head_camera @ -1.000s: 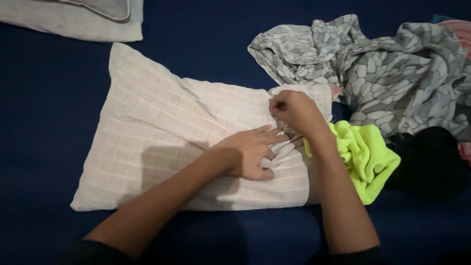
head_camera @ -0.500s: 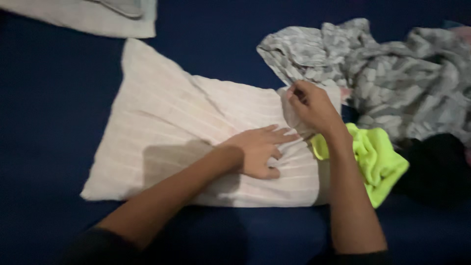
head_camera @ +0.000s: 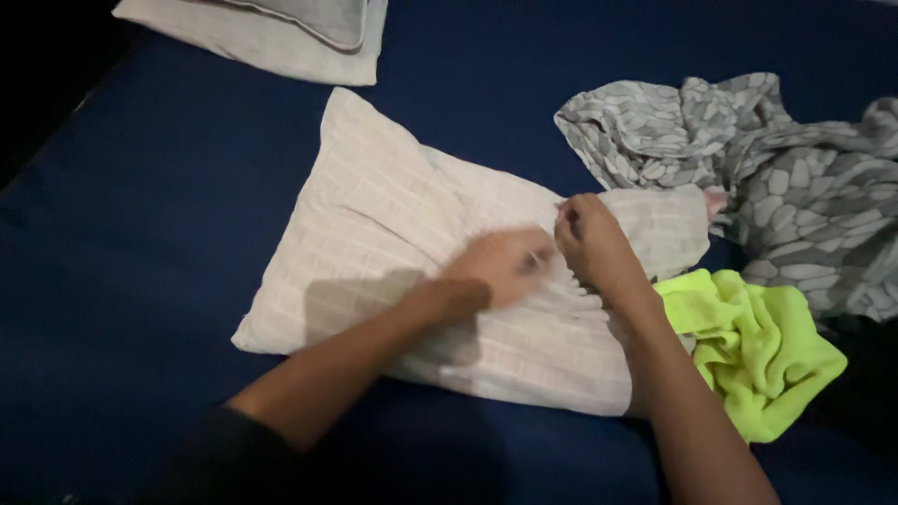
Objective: The person wipes the surface of a white pillow with a neon yellow cloth on a blue bed. They flip the pillow over to clean the other side and continue wiping. The person then moves to a second pillow and repeats the wiping process.
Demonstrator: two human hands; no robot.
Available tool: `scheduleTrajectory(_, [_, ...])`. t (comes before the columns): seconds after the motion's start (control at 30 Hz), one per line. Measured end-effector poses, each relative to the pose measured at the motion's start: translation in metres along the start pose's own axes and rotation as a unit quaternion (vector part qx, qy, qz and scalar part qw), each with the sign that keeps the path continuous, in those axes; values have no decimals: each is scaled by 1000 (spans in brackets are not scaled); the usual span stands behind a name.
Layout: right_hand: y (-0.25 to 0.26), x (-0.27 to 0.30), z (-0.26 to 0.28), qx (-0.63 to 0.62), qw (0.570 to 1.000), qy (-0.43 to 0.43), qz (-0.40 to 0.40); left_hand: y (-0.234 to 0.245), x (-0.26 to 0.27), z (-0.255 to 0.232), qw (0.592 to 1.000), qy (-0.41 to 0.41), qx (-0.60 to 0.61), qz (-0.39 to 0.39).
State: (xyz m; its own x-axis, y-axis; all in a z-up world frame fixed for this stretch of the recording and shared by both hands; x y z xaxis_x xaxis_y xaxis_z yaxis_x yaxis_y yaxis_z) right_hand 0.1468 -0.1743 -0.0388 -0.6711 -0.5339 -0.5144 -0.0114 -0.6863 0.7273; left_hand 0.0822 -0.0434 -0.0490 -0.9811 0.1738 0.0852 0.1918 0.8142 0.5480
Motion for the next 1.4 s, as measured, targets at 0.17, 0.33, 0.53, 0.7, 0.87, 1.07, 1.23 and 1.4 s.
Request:
scheduleTrajectory(0.17, [1,3,0,32,999,43,8,91,27,12,937,-149,-256,-187])
scheduleTrajectory(0.33, [3,-3,7,45,999,-18,23,87,35,50,970,1,-231,-79])
scheduleTrajectory(0.53, [16,-11,44,49,997,-31,-51,71,38,35,956,11,-294,-15])
scheduleTrajectory(0.7, [-18,-43,75,-20,996,-21,-86,66,38,44,958,25,-285,11])
scheduleTrajectory(0.87, [-47,-49,72,-77,984,-137,-86,66,37,48,962,4,-275,1])
scheduleTrajectory(1.07, [-52,-45,76,-80,978,-174,-86,67,44,42,962,-40,-267,-40])
scheduleTrajectory(1.23, [-64,-47,70,-24,981,-182,-64,66,45,43,957,-49,-283,-52])
scheduleTrajectory(1.4, [-72,-48,55,-101,985,-114,-79,67,47,40,957,-57,-278,-55])
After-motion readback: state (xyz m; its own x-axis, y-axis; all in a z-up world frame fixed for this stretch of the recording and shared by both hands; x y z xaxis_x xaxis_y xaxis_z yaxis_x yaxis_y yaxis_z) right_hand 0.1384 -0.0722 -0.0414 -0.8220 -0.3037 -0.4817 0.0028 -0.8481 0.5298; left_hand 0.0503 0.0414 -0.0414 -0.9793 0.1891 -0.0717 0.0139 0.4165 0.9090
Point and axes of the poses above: each hand's wrist, its own x-axis away from the middle knuckle, its own y-axis out of the back of the hand, z = x × y, the point moved 9 cm from there along -x, towards the middle knuckle, and after that the axes turned 15 degrees about y, right-handed, at the moved point
